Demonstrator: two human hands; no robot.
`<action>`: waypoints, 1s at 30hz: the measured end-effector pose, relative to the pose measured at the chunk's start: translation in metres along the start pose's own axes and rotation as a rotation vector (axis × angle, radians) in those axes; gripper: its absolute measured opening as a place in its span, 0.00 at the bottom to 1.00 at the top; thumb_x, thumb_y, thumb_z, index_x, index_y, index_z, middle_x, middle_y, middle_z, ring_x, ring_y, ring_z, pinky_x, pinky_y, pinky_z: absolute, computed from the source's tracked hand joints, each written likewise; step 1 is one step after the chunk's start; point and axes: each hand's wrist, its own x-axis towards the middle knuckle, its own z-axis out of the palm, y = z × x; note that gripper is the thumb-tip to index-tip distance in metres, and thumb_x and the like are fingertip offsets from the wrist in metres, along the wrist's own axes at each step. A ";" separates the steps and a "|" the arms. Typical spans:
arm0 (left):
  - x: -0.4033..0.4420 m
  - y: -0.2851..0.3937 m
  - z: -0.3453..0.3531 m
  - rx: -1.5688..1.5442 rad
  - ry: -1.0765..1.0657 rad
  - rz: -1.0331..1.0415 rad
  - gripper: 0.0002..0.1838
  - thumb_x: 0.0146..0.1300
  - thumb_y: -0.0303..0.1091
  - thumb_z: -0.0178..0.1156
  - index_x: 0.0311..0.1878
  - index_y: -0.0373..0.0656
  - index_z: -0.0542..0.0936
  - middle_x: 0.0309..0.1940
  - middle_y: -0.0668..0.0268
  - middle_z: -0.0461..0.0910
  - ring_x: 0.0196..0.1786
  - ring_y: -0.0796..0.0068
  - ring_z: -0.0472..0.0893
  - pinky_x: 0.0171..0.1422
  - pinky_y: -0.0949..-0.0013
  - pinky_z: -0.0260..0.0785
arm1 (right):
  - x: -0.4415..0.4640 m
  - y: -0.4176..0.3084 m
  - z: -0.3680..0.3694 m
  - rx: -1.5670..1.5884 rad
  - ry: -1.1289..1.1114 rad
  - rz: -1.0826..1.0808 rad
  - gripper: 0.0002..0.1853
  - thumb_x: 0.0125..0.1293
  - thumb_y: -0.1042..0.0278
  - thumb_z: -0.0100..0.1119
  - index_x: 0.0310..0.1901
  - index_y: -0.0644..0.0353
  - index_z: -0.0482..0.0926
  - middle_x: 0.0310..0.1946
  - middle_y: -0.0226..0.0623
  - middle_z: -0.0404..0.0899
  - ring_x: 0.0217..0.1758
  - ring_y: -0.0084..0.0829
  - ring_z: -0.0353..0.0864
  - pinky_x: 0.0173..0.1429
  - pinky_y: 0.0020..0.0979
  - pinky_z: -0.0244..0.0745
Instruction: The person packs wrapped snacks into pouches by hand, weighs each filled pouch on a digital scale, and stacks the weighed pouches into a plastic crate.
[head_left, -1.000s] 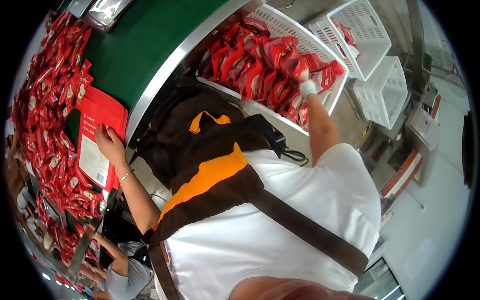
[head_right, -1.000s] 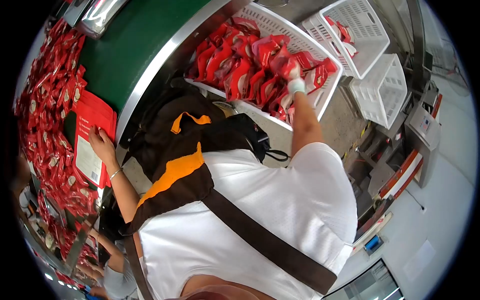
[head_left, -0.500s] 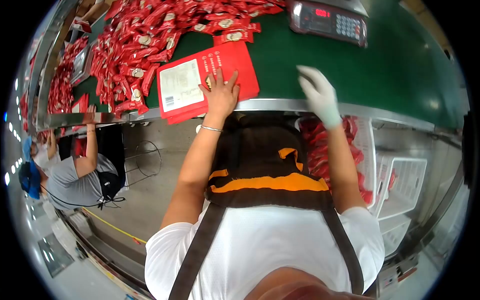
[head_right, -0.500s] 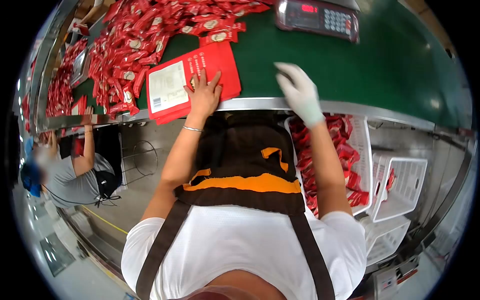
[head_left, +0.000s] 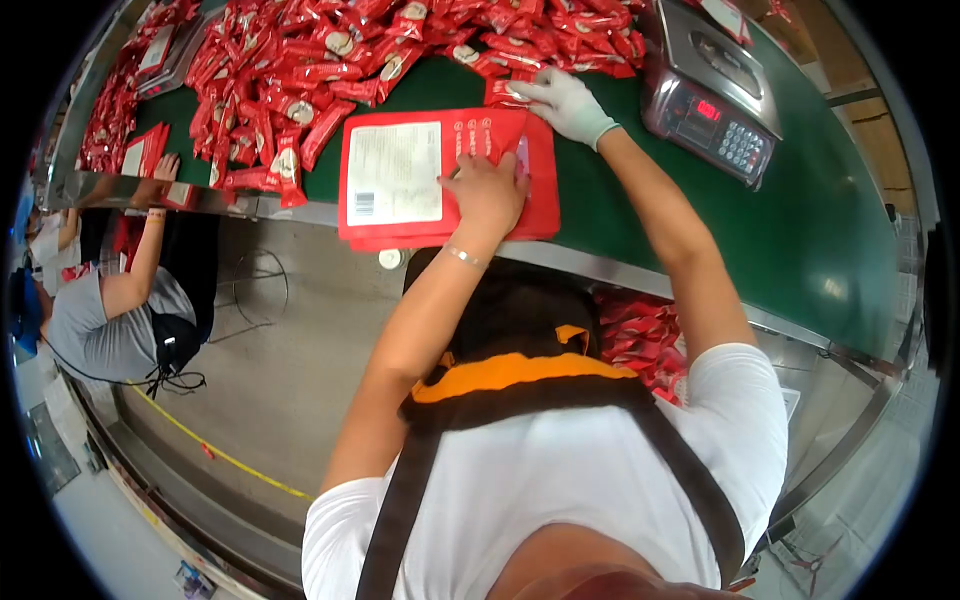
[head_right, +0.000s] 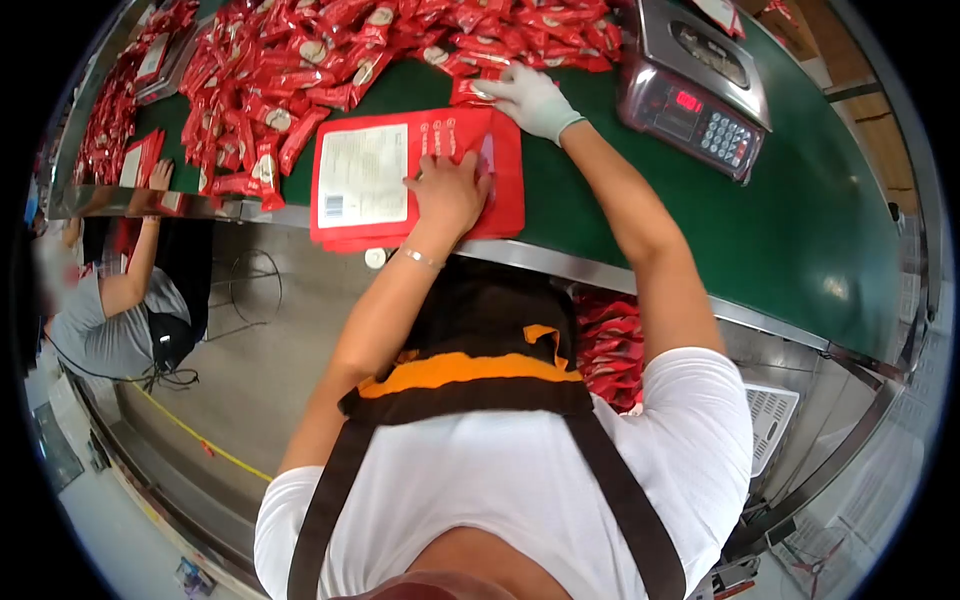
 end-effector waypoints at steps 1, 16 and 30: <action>0.004 0.004 0.001 0.041 -0.038 -0.032 0.25 0.61 0.52 0.60 0.56 0.47 0.76 0.52 0.52 0.78 0.62 0.46 0.68 0.58 0.25 0.63 | -0.012 -0.008 0.003 -0.046 -0.031 0.062 0.29 0.66 0.62 0.60 0.69 0.30 0.69 0.51 0.45 0.76 0.54 0.48 0.76 0.57 0.42 0.76; 0.003 0.005 0.024 -0.201 0.034 -0.087 0.15 0.63 0.34 0.58 0.48 0.35 0.82 0.68 0.49 0.61 0.69 0.46 0.63 0.65 0.23 0.55 | -0.125 -0.096 -0.033 0.333 0.119 0.244 0.32 0.62 0.68 0.63 0.69 0.39 0.69 0.46 0.43 0.76 0.50 0.46 0.77 0.54 0.39 0.74; -0.029 0.029 -0.007 -0.640 0.452 0.302 0.06 0.57 0.25 0.57 0.38 0.38 0.74 0.62 0.50 0.69 0.70 0.43 0.64 0.69 0.26 0.45 | -0.042 -0.090 0.027 0.231 -0.473 0.082 0.17 0.61 0.66 0.60 0.52 0.55 0.81 0.47 0.51 0.80 0.50 0.51 0.78 0.54 0.44 0.75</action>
